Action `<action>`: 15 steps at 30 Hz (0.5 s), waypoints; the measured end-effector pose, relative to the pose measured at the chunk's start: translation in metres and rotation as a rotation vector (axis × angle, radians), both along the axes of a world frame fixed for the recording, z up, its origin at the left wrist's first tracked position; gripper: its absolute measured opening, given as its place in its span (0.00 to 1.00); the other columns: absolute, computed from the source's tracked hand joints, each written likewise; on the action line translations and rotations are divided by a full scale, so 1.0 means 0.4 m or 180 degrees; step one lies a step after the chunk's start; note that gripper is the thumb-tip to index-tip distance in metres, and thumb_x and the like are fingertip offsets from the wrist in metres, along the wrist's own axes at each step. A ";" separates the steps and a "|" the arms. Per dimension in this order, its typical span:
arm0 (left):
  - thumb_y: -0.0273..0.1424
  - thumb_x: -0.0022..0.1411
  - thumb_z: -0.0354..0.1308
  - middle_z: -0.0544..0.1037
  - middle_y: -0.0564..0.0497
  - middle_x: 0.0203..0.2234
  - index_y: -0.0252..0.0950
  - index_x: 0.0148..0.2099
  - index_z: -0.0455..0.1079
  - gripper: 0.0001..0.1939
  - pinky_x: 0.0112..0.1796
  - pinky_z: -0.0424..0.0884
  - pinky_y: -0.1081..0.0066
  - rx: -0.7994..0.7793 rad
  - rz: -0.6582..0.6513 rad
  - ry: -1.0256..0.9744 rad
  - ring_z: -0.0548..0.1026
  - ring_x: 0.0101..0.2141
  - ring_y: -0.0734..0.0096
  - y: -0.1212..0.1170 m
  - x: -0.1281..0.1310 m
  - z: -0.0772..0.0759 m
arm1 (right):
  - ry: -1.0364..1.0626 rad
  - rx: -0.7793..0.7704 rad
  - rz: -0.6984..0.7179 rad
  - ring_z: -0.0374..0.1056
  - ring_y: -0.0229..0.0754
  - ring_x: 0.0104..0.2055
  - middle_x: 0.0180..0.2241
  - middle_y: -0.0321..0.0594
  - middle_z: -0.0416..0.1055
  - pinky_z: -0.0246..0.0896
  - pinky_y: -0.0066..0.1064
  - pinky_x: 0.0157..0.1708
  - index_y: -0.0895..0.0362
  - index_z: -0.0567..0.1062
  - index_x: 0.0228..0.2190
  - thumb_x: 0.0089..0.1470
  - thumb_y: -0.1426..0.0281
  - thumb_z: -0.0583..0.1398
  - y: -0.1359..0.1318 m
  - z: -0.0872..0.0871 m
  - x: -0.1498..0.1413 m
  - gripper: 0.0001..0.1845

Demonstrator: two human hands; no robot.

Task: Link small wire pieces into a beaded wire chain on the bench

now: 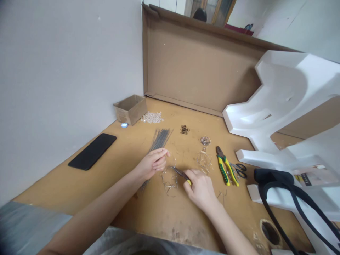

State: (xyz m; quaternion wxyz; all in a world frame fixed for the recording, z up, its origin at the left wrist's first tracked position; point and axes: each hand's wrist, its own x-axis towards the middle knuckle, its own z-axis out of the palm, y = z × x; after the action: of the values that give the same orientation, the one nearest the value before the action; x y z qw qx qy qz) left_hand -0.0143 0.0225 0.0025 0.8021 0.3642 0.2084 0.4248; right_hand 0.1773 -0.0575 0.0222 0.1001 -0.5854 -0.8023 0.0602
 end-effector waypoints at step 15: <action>0.28 0.62 0.48 0.46 0.64 0.08 0.30 0.32 0.67 0.10 0.15 0.46 0.81 -0.0729 -0.0854 -0.0609 0.44 0.11 0.85 0.012 -0.004 -0.029 | 0.0437 0.0144 0.0392 0.63 0.38 0.26 0.24 0.38 0.68 0.54 0.26 0.28 0.57 0.71 0.31 0.46 0.78 0.49 0.005 -0.012 -0.005 0.13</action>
State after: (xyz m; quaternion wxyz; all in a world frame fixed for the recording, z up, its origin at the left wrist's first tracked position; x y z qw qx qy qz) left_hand -0.0161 0.0274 -0.0093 0.9039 0.2531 0.1277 0.3203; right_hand 0.1754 -0.0553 0.0175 0.1641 -0.5271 -0.8292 0.0880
